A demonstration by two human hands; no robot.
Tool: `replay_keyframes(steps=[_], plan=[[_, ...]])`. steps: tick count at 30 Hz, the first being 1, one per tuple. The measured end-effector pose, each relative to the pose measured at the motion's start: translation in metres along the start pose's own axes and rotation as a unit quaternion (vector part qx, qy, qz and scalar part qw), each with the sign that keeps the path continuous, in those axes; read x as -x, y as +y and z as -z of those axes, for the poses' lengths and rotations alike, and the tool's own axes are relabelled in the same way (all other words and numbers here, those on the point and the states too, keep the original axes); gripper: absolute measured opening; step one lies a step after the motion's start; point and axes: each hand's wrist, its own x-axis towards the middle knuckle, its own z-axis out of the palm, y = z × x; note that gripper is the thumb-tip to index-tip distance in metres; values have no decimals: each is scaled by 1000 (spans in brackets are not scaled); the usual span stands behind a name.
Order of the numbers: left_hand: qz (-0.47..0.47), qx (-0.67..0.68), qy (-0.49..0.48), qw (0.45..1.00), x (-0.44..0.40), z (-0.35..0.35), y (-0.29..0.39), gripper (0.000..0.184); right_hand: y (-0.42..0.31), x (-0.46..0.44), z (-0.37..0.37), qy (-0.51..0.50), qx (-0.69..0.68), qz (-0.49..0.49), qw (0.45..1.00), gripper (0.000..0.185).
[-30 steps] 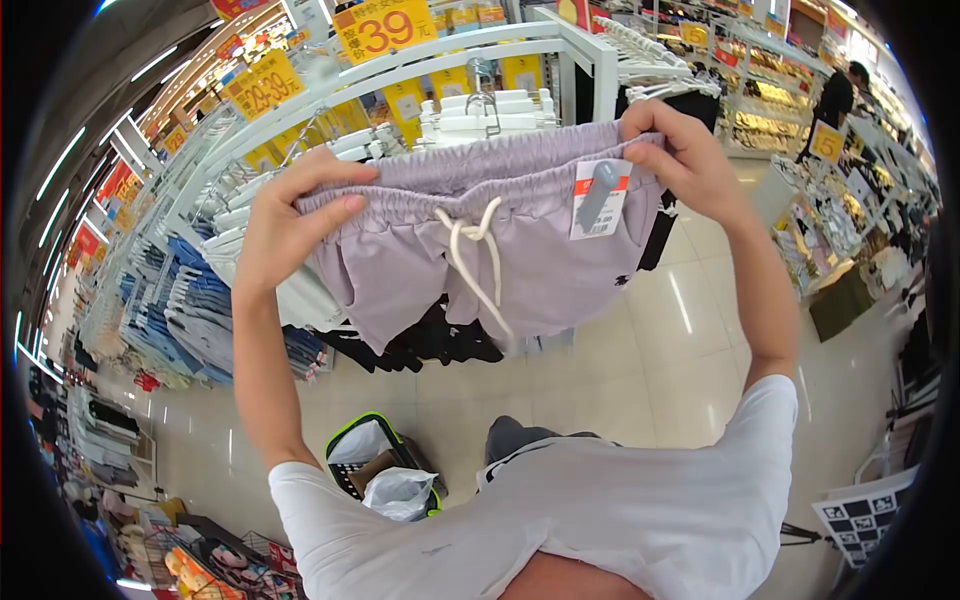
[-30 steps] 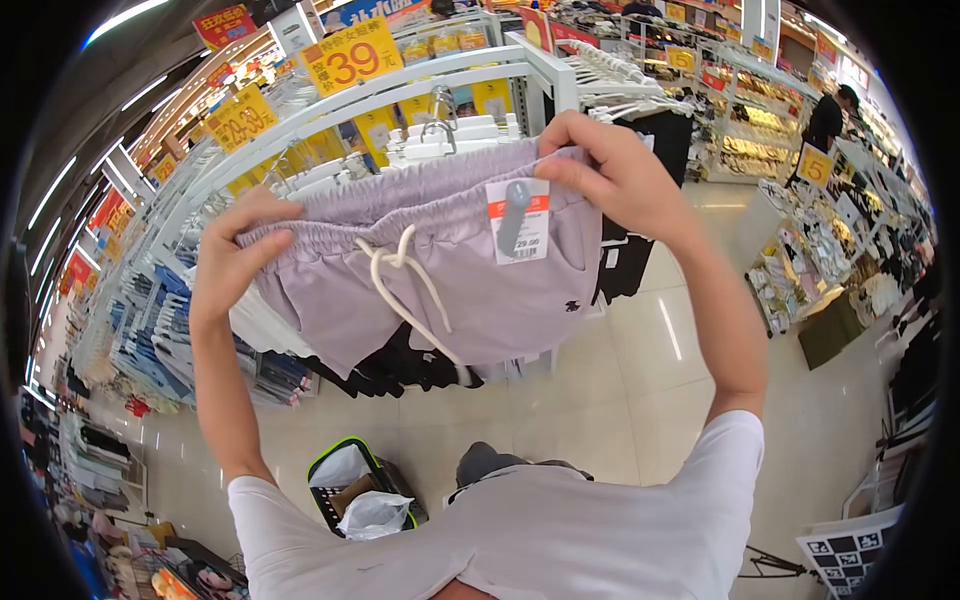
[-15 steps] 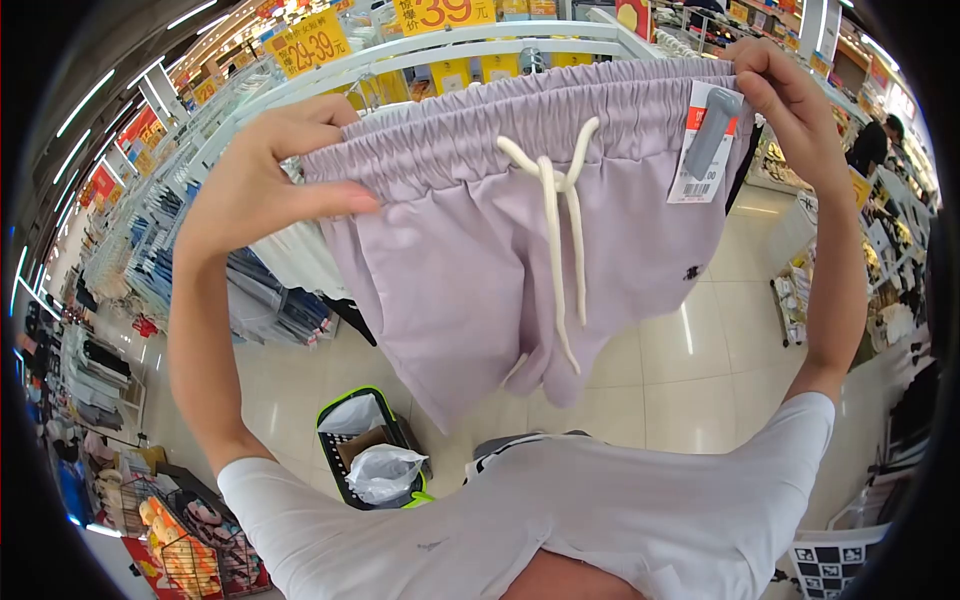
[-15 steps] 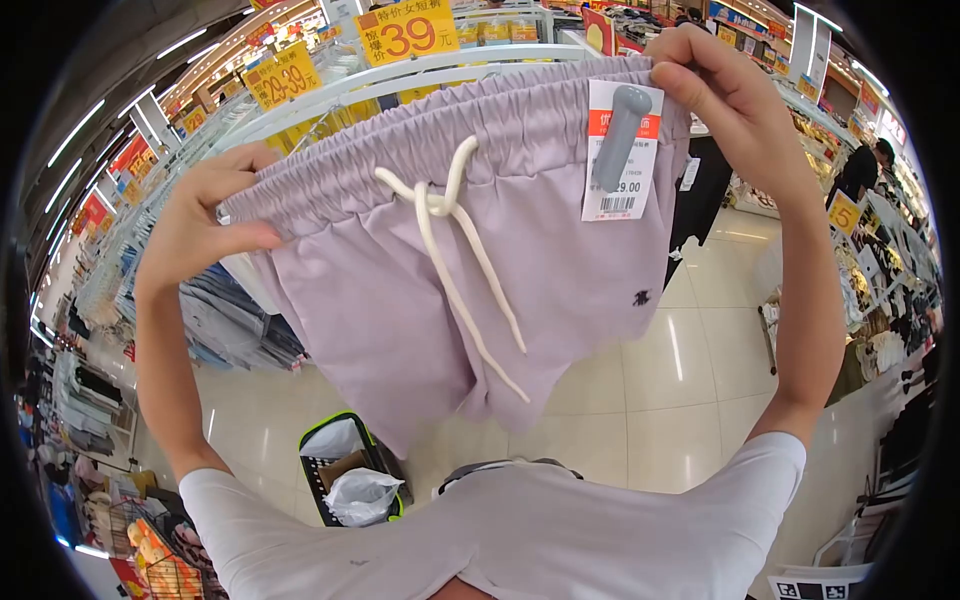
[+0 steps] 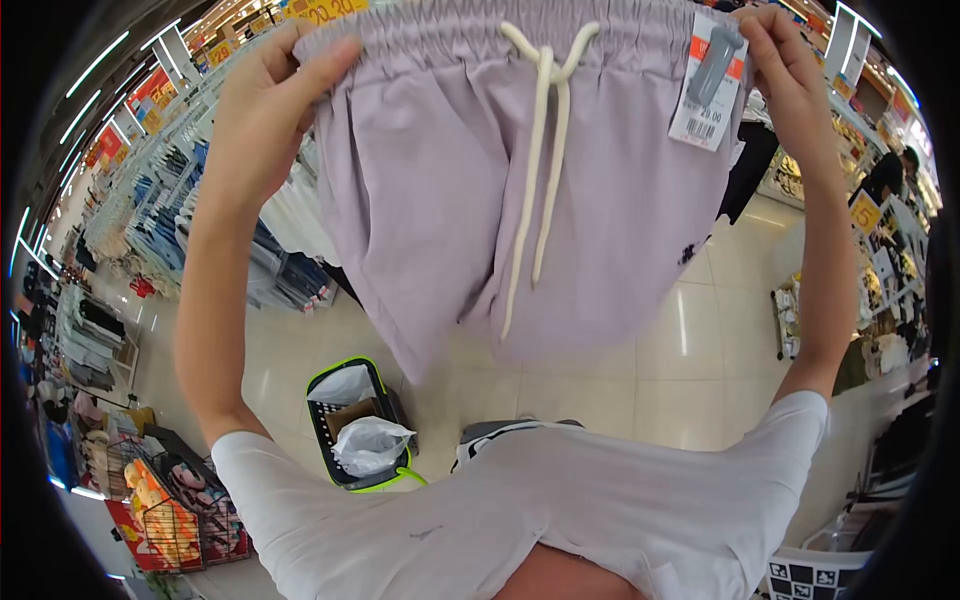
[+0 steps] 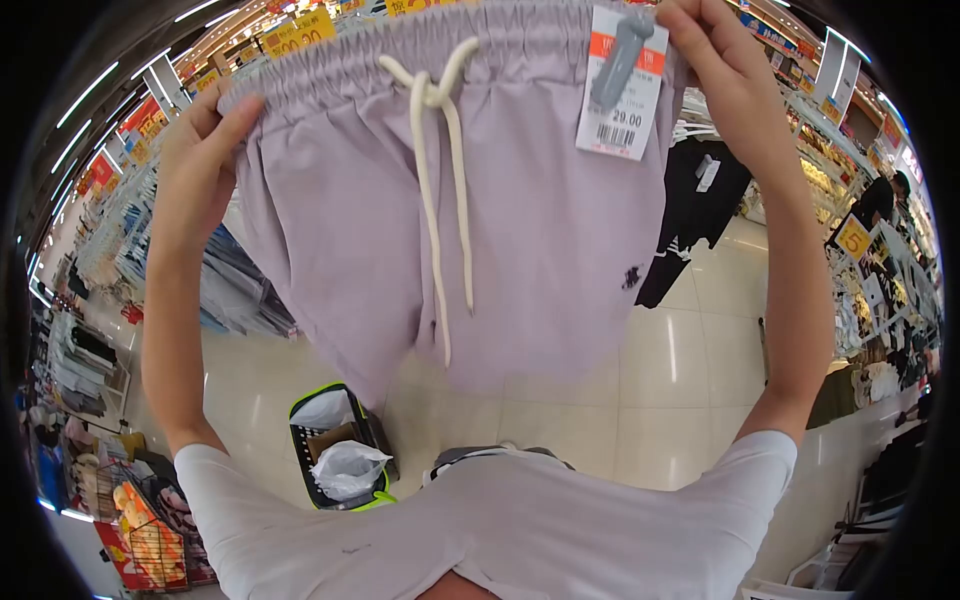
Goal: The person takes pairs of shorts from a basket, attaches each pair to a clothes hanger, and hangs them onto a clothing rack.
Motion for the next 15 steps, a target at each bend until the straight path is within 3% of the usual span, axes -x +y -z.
replay_keyframes(steps=[3,5,6,7,8,12,15], plan=[[-1,78,29,997,1,-12,7,30,2,4,-9,51,-55,20,997,16],[-15,-141,150,978,6,-16,20,29,1,0,-17,97,-19,39,994,17],[-70,-57,135,987,4,-2,9,30,8,-5,-18,138,6,76,988,17],[-67,-58,132,987,5,-4,11,30,12,-6,-19,178,32,110,977,17],[-80,-41,123,988,7,-7,15,31,8,-6,-9,123,11,76,989,17],[-89,-67,109,988,14,-8,21,35,9,-3,-1,95,-54,80,991,15],[-98,-18,82,992,18,-19,26,35,15,1,-6,148,-12,121,981,13]])
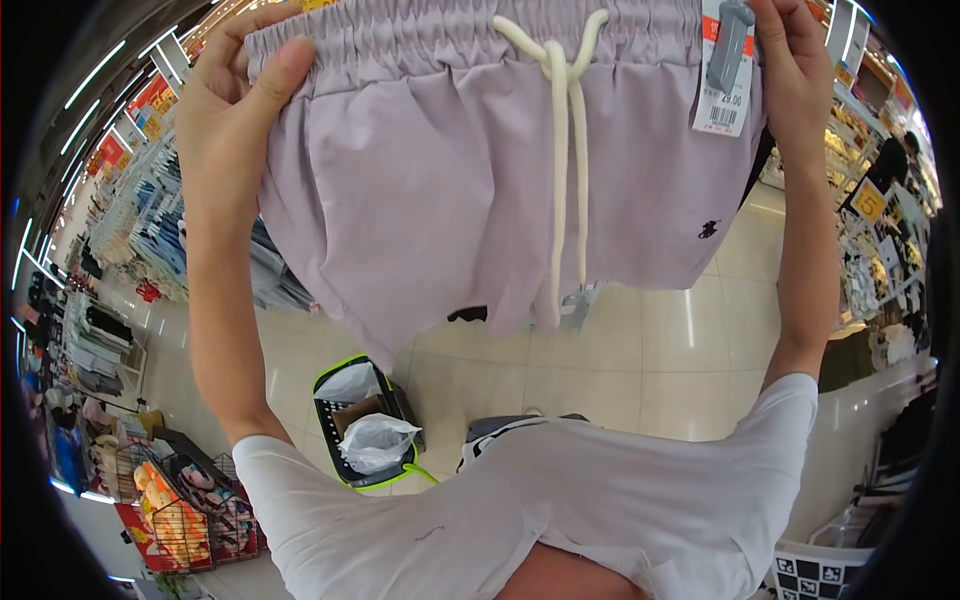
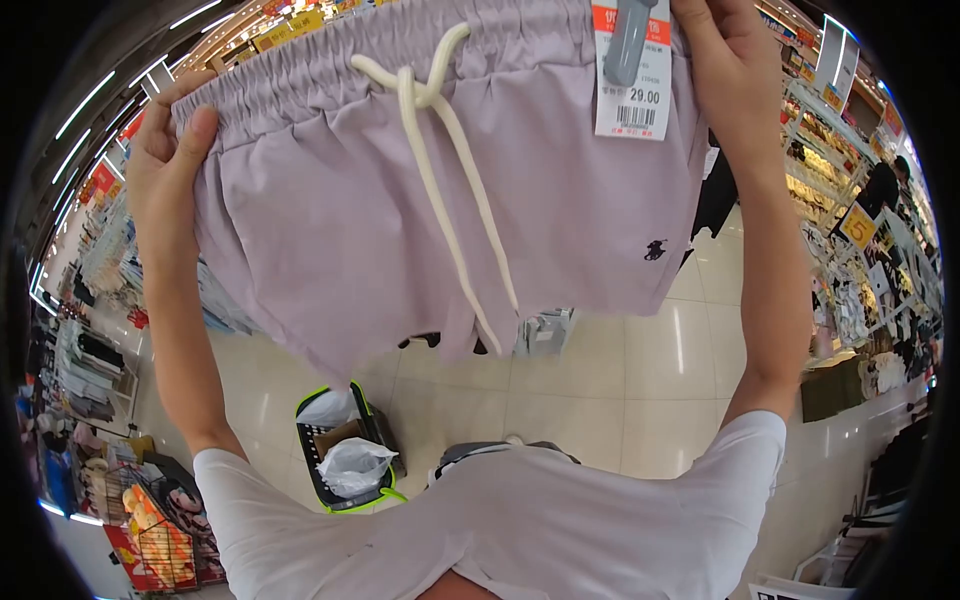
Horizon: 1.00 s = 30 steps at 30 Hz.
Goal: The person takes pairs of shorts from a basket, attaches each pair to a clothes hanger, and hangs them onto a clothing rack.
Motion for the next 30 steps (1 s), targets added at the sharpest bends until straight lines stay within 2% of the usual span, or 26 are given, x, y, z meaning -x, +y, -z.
replay_keyframes(steps=[1,3,6,8,10,11,12,14,15,16,17,18,19,20,21,22,23,24,25,26,29,30], plan=[[-3,0,0,1000,0,-1,-1,35,10,4,6,2,0,2,1000,13],[4,22,0,1000,0,-1,-5,34,35,13,23,-72,5,-20,997,15],[22,14,-14,1000,1,-7,1,33,25,25,14,-62,-3,-33,998,16],[-7,28,-14,999,0,-16,1,31,39,28,19,-49,-15,-28,998,16],[-22,18,-23,999,0,-23,4,28,47,31,23,-18,-82,-101,991,15],[4,31,-27,999,1,-28,8,29,45,32,24,-54,-68,-125,988,23],[7,28,-21,999,3,-35,9,29,43,32,23,-59,-73,-124,988,23],[10,-20,-61,998,1,-49,9,31,32,28,19,-173,4,-123,977,38],[2,-58,-112,992,0,-56,11,32,21,31,10,-203,37,-71,976,48],[-4,-96,-164,982,-2,-64,13,34,11,34,1,-239,5,-58,969,54],[-1,-99,-160,982,-2,-75,12,34,-5,35,-11,-303,-2,-17,953,64],[-29,-67,-198,977,0,-88,9,34,-16,45,-26,-336,-51,-37,940,65],[-58,-35,-238,969,2,-96,5,35,-26,54,-37,-365,-34,-53,929,63],[-57,-35,-238,969,4,-99,2,35,-29,60,-50,-409,-108,-131,897,64],[-44,-41,-233,971,7,-101,0,38,-28,66,-57,-389,-138,-146,899,54],[-32,-49,-227,972,10,-102,-2,40,-29,65,-57,-387,-139,-145,900,54],[21,-29,-213,976,12,-99,-4,49,-30,63,-58,-367,-150,-210,894,47],[22,-30,-211,977,17,-96,-11,49,-30,62,-59,-347,-160,-273,883,40],[25,-32,-205,978,23,-92,-21,51,-27,66,-63,-271,-184,-243,913,31],[28,-34,-202,978,29,-87,-30,53,-23,63,-65,-270,-187,-244,913,31],[196,-67,-271,940,46,-63,-40,37,-16,45,-63,-234,-178,-230,928,29],[224,-60,-270,935,51,-52,-45,33,-15,44,-64,-233,-177,-229,928,29]])
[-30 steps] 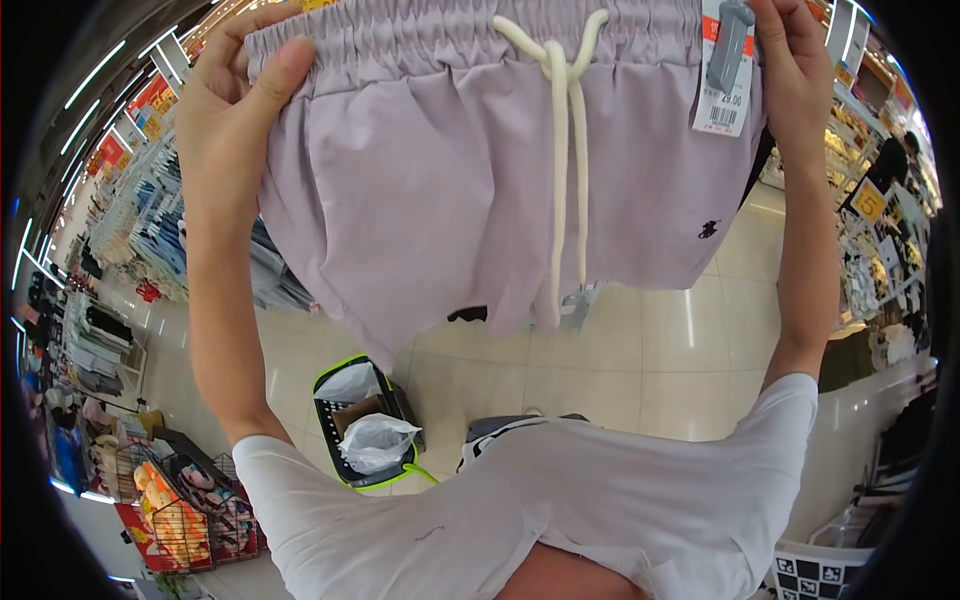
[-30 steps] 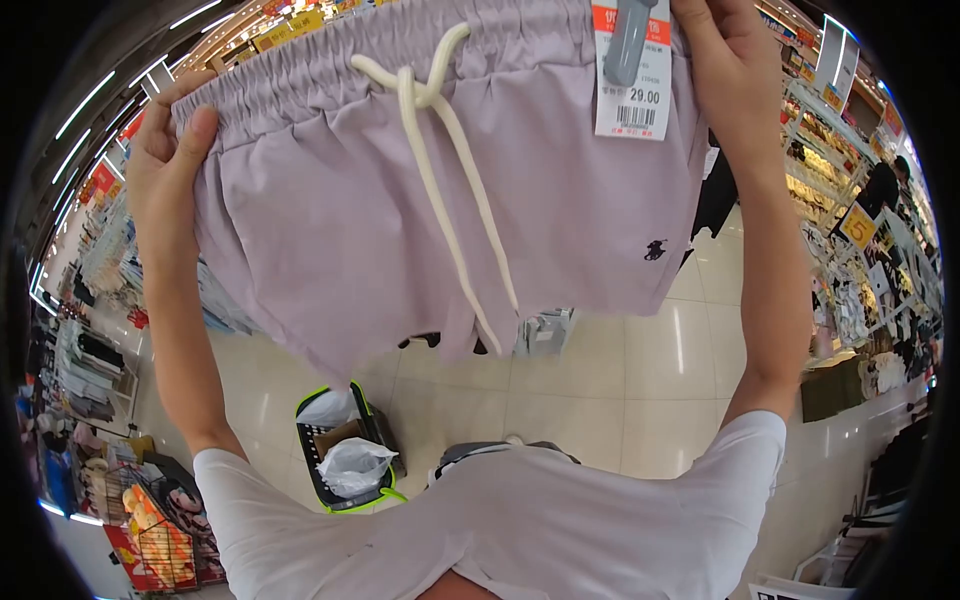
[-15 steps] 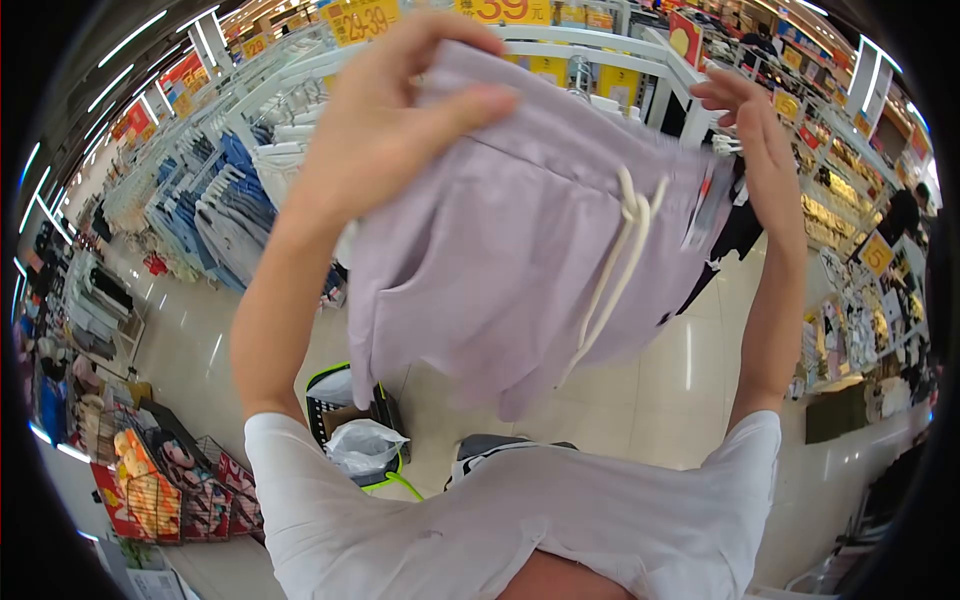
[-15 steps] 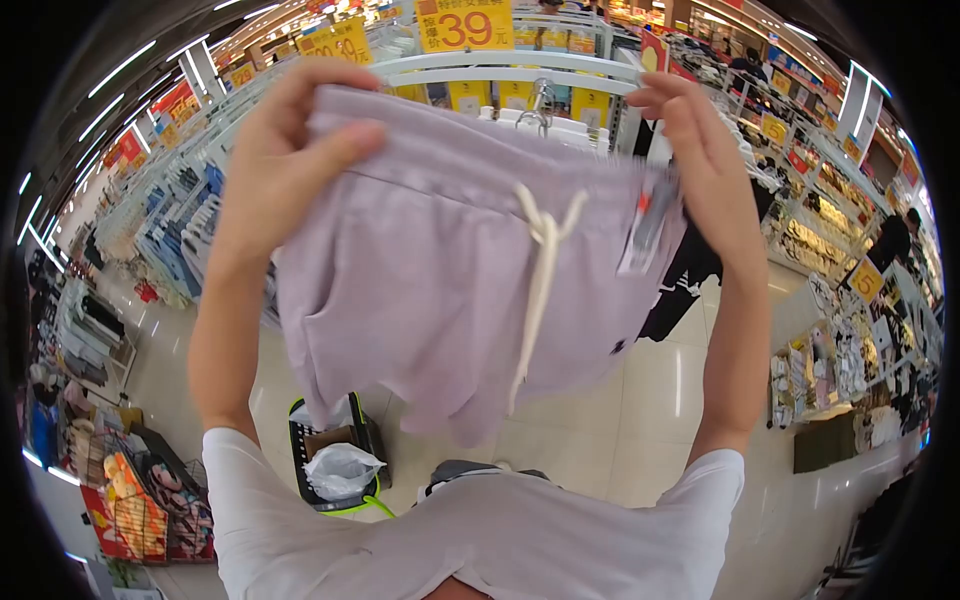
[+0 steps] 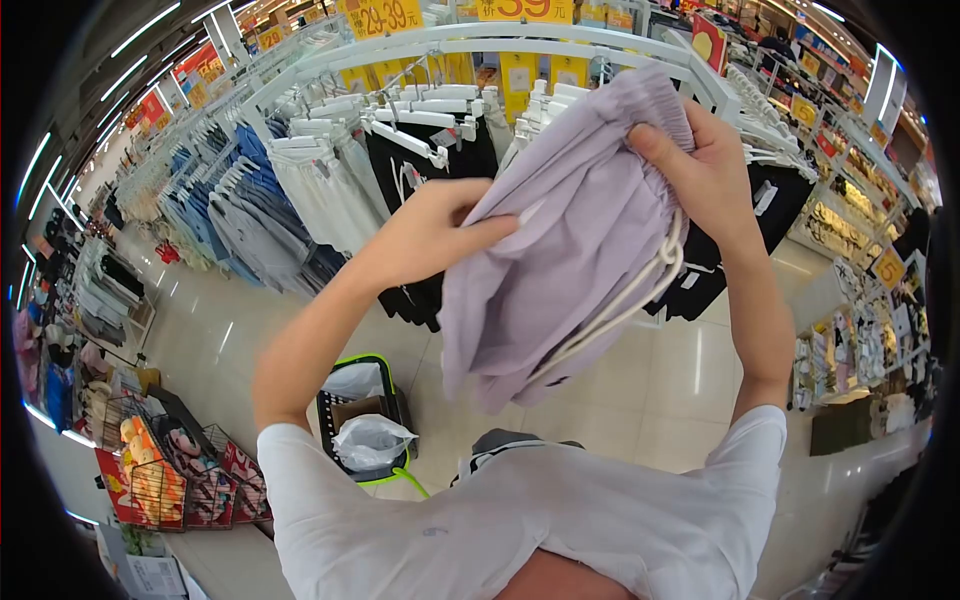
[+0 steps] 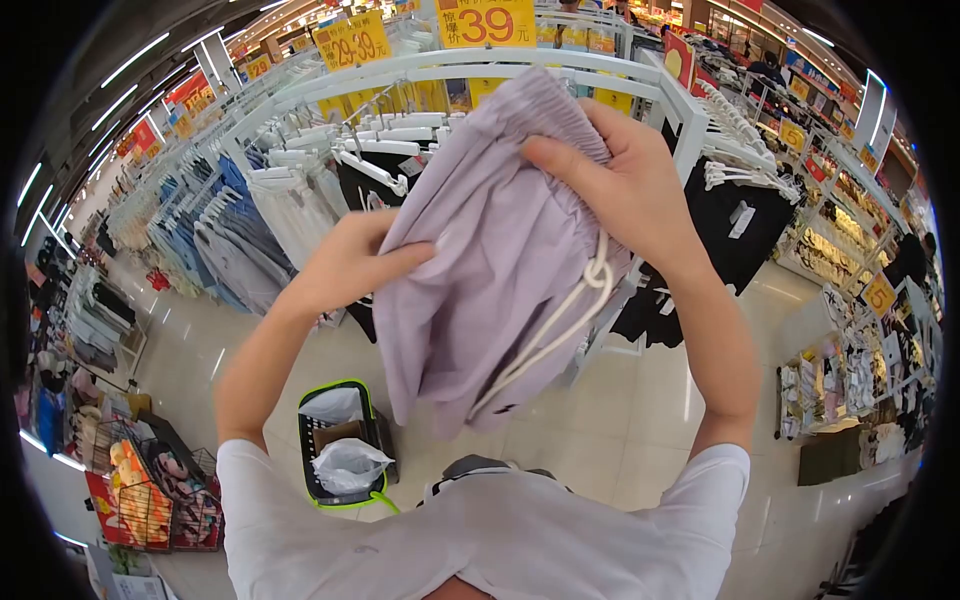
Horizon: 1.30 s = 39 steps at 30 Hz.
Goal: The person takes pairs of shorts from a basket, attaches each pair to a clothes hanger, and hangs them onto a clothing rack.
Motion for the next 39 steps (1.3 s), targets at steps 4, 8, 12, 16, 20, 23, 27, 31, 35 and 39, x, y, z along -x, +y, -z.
replay_keyframes(steps=[4,8,12,16,20,23,27,31,35,39], plan=[[54,63,51,995,38,2,-45,26,13,-2,-9,-92,150,2,984,28],[84,8,129,988,81,-6,-82,17,39,13,-31,-198,241,56,948,31],[40,60,105,992,120,-18,-135,28,46,4,-55,-186,180,48,965,33],[154,158,-125,967,152,-29,-188,34,57,9,-71,-194,226,25,954,30],[350,198,181,898,192,-79,-263,30,75,14,-101,-141,160,16,977,29],[344,159,384,842,214,-93,-290,29,91,13,-137,-128,174,-10,976,29],[368,45,436,820,211,-59,-316,30,117,2,-173,-135,207,-68,967,36],[265,-78,346,897,193,-2,-335,45,119,-12,-209,-137,214,-93,963,39],[70,77,284,953,139,49,-286,67,120,-16,-259,-205,239,-19,949,35],[62,225,195,953,106,32,-265,60,124,-11,-314,-252,183,47,949,29]])
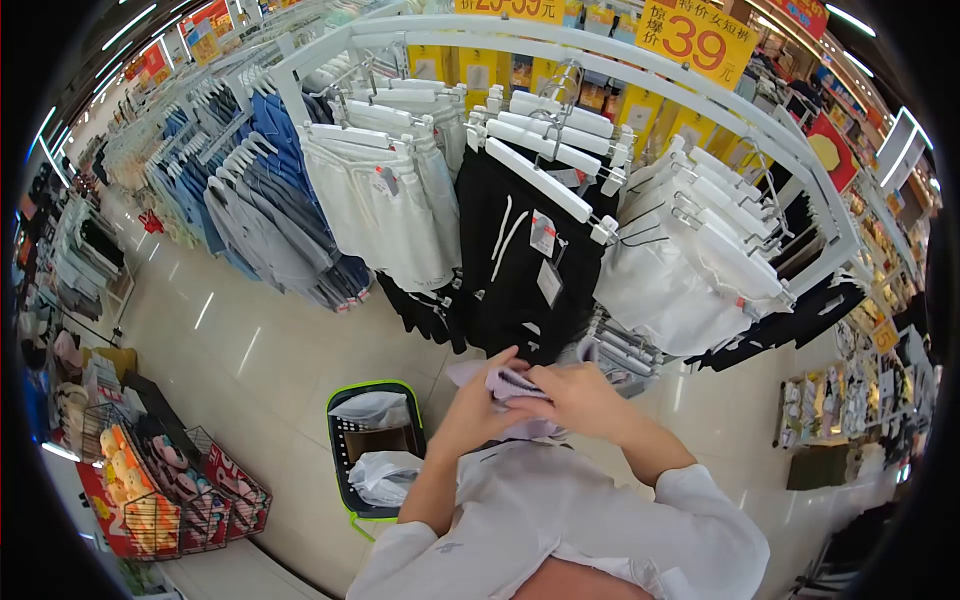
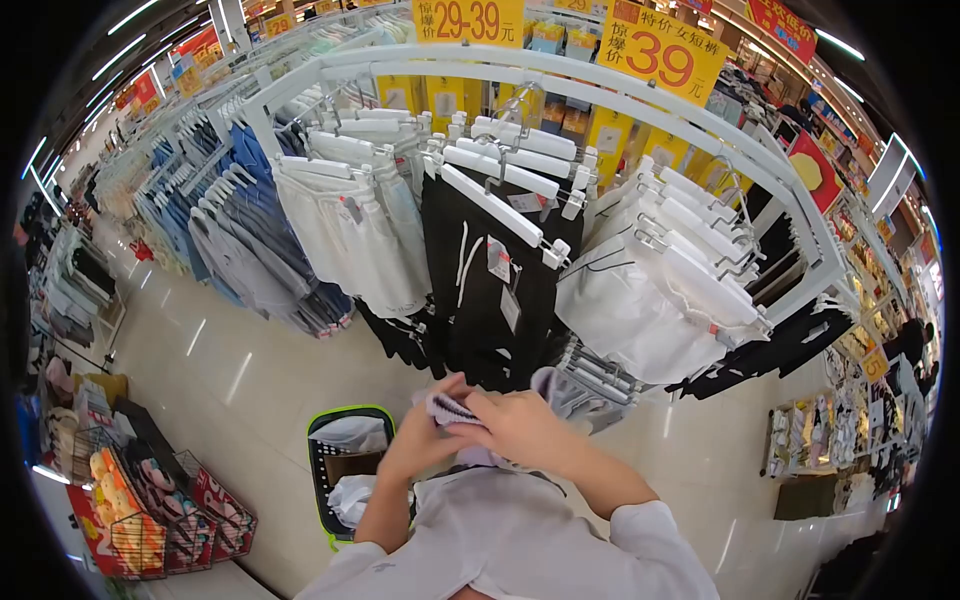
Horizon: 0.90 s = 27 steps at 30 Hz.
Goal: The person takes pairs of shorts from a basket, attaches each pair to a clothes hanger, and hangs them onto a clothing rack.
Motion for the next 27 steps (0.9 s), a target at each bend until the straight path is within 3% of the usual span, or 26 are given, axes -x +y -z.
replay_keyframes(steps=[1,3,4,7,9,11,12,13,14,15,17,18,20,22,24,27], plan=[[3,-1,-3,1000,-1,6,-3,60,2,-3,-6,1,-2,-3,1000,29],[166,-21,-34,985,-5,18,-10,46,6,-9,-12,20,-32,-56,998,29],[118,-36,-9,992,-5,22,-4,24,3,-12,-11,12,-52,-74,996,29],[75,33,15,997,-8,35,1,20,8,-16,-18,36,-80,-74,993,31],[116,40,97,988,-17,40,4,16,9,-24,-19,132,-56,-72,987,34],[140,44,146,978,-23,43,14,15,14,-17,-25,201,-49,-167,964,32],[128,25,175,976,-23,43,14,17,20,-9,-33,215,-158,-227,937,27],[113,6,205,972,-24,43,16,20,22,-1,-38,168,-335,-326,868,30],[157,-76,151,973,-22,38,21,22,24,2,-43,147,-491,-314,799,33],[161,-73,152,972,-17,27,13,22,22,5,-48,121,-631,-295,707,36],[-58,-193,20,979,-10,4,-7,29,16,13,-67,160,-613,-270,725,47],[-56,-192,24,980,-7,-3,-8,29,16,11,-69,171,-535,-279,778,47],[-114,-201,-16,973,-6,-8,-3,36,15,1,-62,172,-508,-320,781,44],[-97,-145,-14,985,-5,-3,10,31,15,-6,-59,172,-480,-362,780,41],[-19,-2,-6,1000,0,7,3,21,19,-13,-59,182,-413,-329,830,32],[89,20,185,979,15,41,-49,18,12,-22,-52,165,-347,-288,877,26]])
